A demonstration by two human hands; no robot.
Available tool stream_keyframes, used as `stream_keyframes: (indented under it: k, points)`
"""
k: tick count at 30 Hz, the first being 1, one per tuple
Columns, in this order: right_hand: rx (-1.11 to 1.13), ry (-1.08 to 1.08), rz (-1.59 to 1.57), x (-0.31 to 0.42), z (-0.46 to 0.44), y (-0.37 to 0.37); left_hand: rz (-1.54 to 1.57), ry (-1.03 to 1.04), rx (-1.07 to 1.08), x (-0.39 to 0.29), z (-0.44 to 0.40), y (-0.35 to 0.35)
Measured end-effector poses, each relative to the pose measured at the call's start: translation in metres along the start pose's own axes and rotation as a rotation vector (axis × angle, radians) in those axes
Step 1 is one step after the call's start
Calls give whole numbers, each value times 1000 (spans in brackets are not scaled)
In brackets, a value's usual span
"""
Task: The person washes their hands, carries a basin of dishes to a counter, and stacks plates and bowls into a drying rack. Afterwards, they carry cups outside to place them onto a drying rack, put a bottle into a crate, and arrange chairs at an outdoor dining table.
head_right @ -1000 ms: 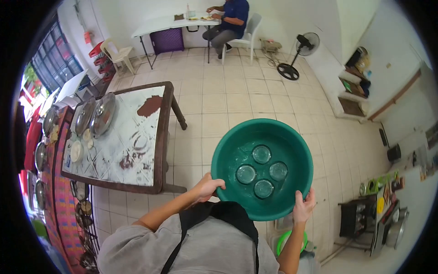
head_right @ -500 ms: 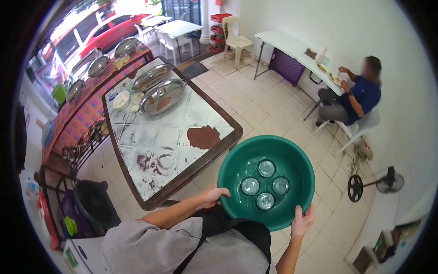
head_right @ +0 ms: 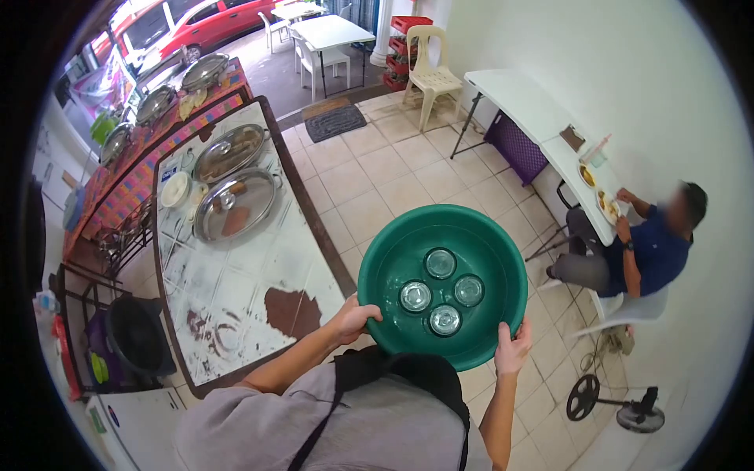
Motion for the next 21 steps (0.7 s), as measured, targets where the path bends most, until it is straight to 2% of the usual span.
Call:
stream_keyframes:
  k: [6,7,8,11,14,15,19,21]
  points:
    - [191,-15,-113,8,-203,70,125,-10,-135,-49,-142,31]
    - [248,-142,-101,19,-241,86,169,26,-182,-67,-163,38]
    - [268,-142,-101,28,-273,100,207,57,-231,-85,-178,42]
    - [388,-121,69,59,-360,148,277,77,-286,-133,-221,52]
    - [518,-192,-64,74,-438,211,396,125,-345,-171,-264,49]
    - [549,-216,40,89,-459,229,408,152,-381,-189,-278,46]
    - [612,-259,13,112,-546,328,410,188,-423,-258,-341,11]
    - [588,-215,-192,119,-581,380,419,206,-448,-294,-380,-19]
Point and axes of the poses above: each hand's wrist, its own z-axis away from the middle knuckle, its own y-axis out of the palm, x = y × z, the point moved 5 cm from there along -z, towards the middle knuckle, and after that the axes turned 1 degree about -z, right-handed, at the moved point
